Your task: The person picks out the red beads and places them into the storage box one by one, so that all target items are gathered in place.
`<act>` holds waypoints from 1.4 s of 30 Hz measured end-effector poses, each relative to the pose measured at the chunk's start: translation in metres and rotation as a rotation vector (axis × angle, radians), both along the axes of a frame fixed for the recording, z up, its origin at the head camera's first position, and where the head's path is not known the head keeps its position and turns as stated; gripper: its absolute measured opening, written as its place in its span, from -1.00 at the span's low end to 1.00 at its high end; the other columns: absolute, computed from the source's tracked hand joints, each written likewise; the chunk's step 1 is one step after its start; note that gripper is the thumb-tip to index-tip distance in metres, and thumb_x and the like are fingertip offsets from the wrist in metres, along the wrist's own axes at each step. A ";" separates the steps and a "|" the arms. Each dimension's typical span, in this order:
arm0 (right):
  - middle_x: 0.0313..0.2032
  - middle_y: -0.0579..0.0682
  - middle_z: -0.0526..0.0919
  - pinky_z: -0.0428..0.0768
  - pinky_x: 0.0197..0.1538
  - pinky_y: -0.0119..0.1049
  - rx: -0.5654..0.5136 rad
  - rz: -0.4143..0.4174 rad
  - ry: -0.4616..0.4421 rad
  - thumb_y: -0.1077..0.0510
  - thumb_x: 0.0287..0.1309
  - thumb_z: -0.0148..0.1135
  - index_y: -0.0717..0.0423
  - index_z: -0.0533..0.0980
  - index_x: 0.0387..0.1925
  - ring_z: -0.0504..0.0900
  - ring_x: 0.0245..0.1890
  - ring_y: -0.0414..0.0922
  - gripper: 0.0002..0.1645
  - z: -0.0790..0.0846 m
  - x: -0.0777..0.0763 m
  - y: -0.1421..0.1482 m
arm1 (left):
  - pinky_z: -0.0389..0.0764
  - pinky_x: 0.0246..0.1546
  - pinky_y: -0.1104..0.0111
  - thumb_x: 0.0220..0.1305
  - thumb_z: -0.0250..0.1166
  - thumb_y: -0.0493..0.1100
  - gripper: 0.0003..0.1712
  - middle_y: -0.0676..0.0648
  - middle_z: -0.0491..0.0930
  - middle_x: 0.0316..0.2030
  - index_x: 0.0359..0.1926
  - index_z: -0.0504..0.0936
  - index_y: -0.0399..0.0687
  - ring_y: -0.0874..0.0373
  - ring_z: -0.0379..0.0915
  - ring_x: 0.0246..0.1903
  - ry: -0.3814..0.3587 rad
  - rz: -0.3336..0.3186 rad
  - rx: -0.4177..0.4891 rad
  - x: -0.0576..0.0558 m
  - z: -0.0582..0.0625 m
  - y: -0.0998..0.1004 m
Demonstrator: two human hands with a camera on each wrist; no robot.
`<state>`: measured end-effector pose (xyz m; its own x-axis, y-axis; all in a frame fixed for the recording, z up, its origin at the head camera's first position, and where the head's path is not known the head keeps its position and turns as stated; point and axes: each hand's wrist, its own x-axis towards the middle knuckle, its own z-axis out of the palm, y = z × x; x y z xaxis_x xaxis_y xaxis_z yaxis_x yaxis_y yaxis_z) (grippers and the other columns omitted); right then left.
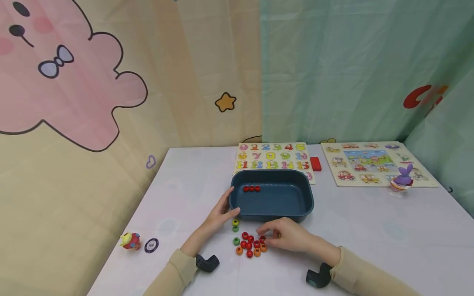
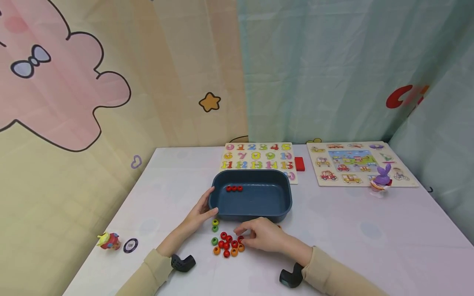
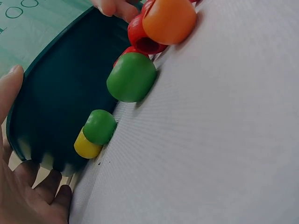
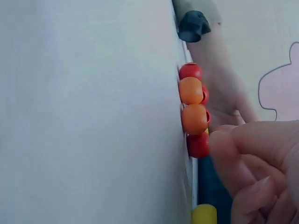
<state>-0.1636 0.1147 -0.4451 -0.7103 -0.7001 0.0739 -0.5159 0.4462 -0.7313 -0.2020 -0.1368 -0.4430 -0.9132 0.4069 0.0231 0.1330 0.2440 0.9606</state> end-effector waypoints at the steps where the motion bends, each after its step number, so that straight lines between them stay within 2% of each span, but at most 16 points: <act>1: -0.24 -0.27 0.60 0.45 -0.56 -0.48 -0.005 -0.002 0.002 0.13 0.00 0.28 -0.03 0.55 -0.10 0.39 -0.68 -0.37 -0.66 -0.003 0.000 0.000 | 0.00 0.21 0.11 0.23 0.14 -0.16 -0.21 -0.04 -0.16 0.36 0.37 -0.09 0.10 -0.02 -0.18 0.30 0.000 -0.002 0.000 0.000 0.000 0.000; 10: -0.27 -0.32 0.58 0.43 -0.59 -0.48 -0.011 -0.004 0.004 0.13 -0.03 0.30 -0.09 0.56 -0.12 0.39 -0.70 -0.37 -0.66 -0.016 -0.003 -0.001 | 0.00 0.21 0.09 0.23 0.14 -0.12 -0.19 -0.04 -0.17 0.36 0.38 -0.10 0.08 -0.03 -0.19 0.30 0.009 -0.012 0.009 -0.001 0.000 -0.001; 17: -0.27 -0.33 0.58 0.42 -0.60 -0.49 0.010 -0.012 0.011 0.15 -0.03 0.30 -0.08 0.57 -0.12 0.39 -0.71 -0.39 -0.66 -0.015 -0.001 -0.003 | 0.00 0.21 0.09 0.22 0.15 -0.15 -0.19 -0.07 -0.18 0.36 0.38 -0.10 0.04 -0.07 -0.20 0.30 0.015 -0.011 0.005 0.000 0.002 -0.001; 23: -0.25 -0.30 0.60 0.47 -0.50 -0.50 0.024 -0.005 0.049 0.09 -0.04 0.31 -0.09 0.57 -0.12 0.44 -0.63 -0.42 -0.65 -0.002 0.001 -0.001 | 0.01 0.21 0.11 0.22 0.16 -0.10 -0.18 -0.06 -0.18 0.36 0.38 -0.11 0.05 -0.06 -0.19 0.30 0.018 -0.014 0.000 0.000 0.001 -0.001; 28: -0.24 -0.26 0.60 0.50 -0.43 -0.49 0.028 0.061 0.054 0.10 -0.03 0.31 -0.07 0.56 -0.12 0.47 -0.55 -0.41 -0.65 0.025 -0.004 0.004 | 0.00 0.22 0.11 0.21 0.16 -0.08 -0.17 -0.06 -0.18 0.36 0.38 -0.10 0.03 -0.05 -0.20 0.30 0.024 -0.020 0.010 -0.001 0.001 -0.001; 32: -0.26 -0.27 0.59 0.51 -0.43 -0.46 0.004 0.086 0.108 0.11 -0.01 0.29 -0.12 0.54 -0.12 0.48 -0.54 -0.38 -0.67 0.053 -0.018 0.007 | 0.01 0.21 0.11 0.22 0.16 -0.10 -0.18 -0.08 -0.17 0.36 0.37 -0.10 0.01 -0.06 -0.19 0.30 0.031 -0.020 0.010 -0.001 0.002 0.000; 36: -0.23 -0.24 0.59 0.53 -0.40 -0.42 -0.037 0.055 0.159 0.06 0.00 0.28 -0.12 0.53 -0.12 0.51 -0.51 -0.34 -0.67 0.078 -0.042 0.010 | 0.02 0.20 0.08 0.22 0.16 -0.11 -0.18 -0.11 -0.18 0.36 0.37 -0.10 -0.01 -0.07 -0.20 0.30 0.033 -0.016 0.009 -0.001 0.002 0.000; 39: -0.21 -0.19 0.59 0.55 -0.37 -0.38 -0.060 0.017 0.157 0.06 0.00 0.28 -0.06 0.54 -0.11 0.53 -0.47 -0.30 -0.66 0.086 -0.062 0.010 | 0.01 0.21 0.09 0.21 0.16 -0.11 -0.17 -0.11 -0.19 0.36 0.38 -0.11 0.01 -0.06 -0.20 0.30 0.021 -0.016 0.010 0.000 0.002 0.000; 42: -0.20 -0.14 0.59 0.56 -0.33 -0.35 -0.069 -0.008 0.113 0.07 0.00 0.28 -0.02 0.54 -0.10 0.54 -0.44 -0.25 -0.65 0.085 -0.082 0.008 | 0.01 0.21 0.10 0.22 0.16 -0.12 -0.18 -0.08 -0.19 0.36 0.38 -0.11 0.05 -0.03 -0.19 0.30 0.009 -0.015 0.008 0.000 0.002 0.000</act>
